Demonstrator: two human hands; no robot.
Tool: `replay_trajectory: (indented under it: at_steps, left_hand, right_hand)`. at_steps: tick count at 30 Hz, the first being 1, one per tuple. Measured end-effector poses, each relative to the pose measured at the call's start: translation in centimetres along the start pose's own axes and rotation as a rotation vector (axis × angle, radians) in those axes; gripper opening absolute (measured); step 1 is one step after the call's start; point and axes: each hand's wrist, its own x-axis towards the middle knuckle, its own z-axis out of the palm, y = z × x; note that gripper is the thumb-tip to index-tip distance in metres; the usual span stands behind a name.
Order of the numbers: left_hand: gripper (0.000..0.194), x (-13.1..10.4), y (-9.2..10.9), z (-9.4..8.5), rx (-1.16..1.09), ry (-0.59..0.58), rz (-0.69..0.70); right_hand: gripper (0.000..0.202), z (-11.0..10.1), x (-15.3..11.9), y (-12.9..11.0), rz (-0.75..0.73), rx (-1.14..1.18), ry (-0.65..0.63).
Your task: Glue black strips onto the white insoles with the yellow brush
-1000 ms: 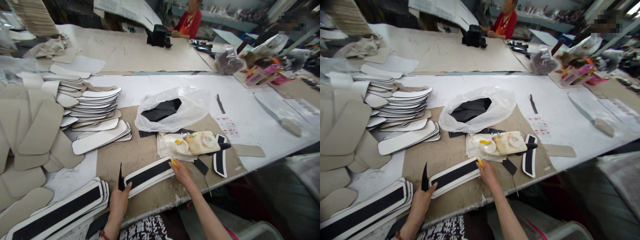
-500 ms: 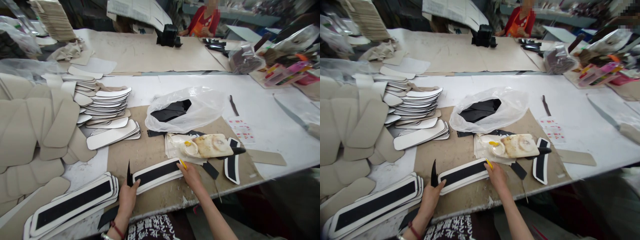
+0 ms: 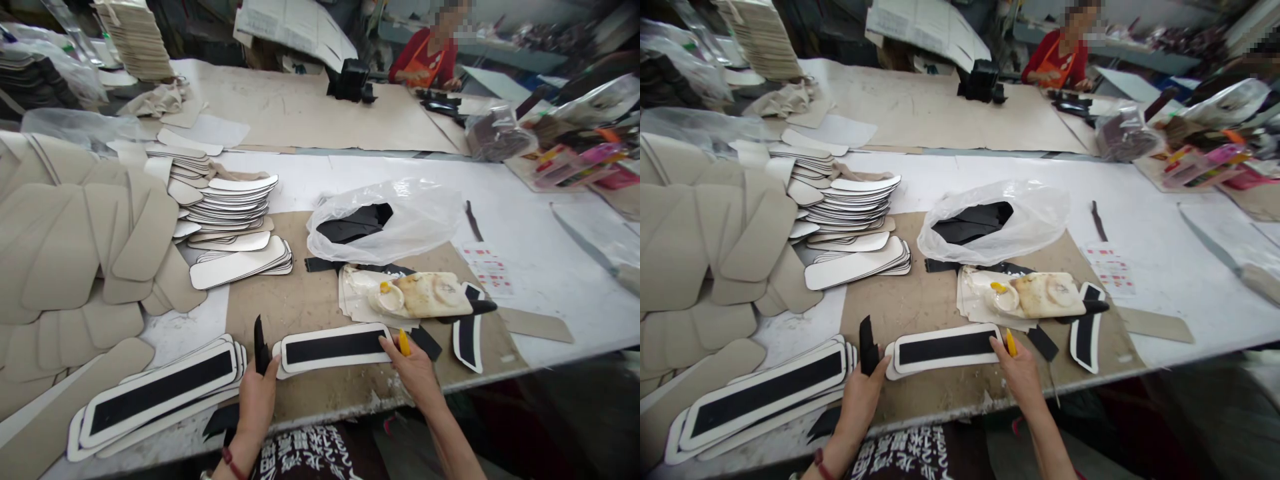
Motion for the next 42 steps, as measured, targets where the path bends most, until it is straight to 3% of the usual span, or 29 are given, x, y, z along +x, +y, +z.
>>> replay_trajectory:
  at_steps: [6,10,15,21,23,25,31,35,39,42]
  left_hand:
    - [0.049,-2.0,2.9,-0.8,-0.237,-0.055,-0.107]
    - [0.037,-3.1,5.1,-2.8,-0.369,-0.142,-0.193]
    - [0.027,-3.2,5.9,-7.2,-0.584,-0.223,-0.307]
    - [0.019,-2.6,3.7,-13.9,-0.832,-0.275,-0.501]
    - [0.019,-2.6,2.9,-16.3,-0.858,-0.221,-0.512]
    - [0.019,-2.6,2.1,-18.8,-0.81,-0.091,-0.46]
    - [0.027,-1.9,0.1,-24.9,-0.438,0.168,-0.282]
    - [0.032,-0.9,-0.9,-25.9,-0.37,0.227,-0.279]
    - [0.034,0.0,-1.8,-25.2,-0.381,0.313,-0.28]
    - [0.035,0.4,-2.3,-24.9,-0.363,0.371,-0.277]
  right_hand:
    - [0.035,-2.0,-1.7,-1.9,0.141,0.251,-0.013]
    - [0.032,-1.5,-3.1,-3.9,0.138,0.355,-0.082]
    - [0.029,0.8,-4.5,-5.8,0.24,0.621,-0.287]
    - [0.029,5.5,-5.5,-8.5,0.289,0.849,-0.677]
    - [0.028,7.7,-5.7,-9.6,0.3,0.804,-0.777]
    - [0.028,10.0,-6.1,-10.6,0.298,0.711,-0.863]
    - [0.029,15.8,-7.7,-12.6,0.127,0.436,-1.103]
    - [0.027,18.0,-8.6,-12.9,-0.03,0.185,-1.032]
    - [0.024,19.4,-8.7,-12.5,-0.225,-0.013,-0.826]
    - [0.023,20.1,-8.5,-12.4,-0.302,-0.13,-0.771]
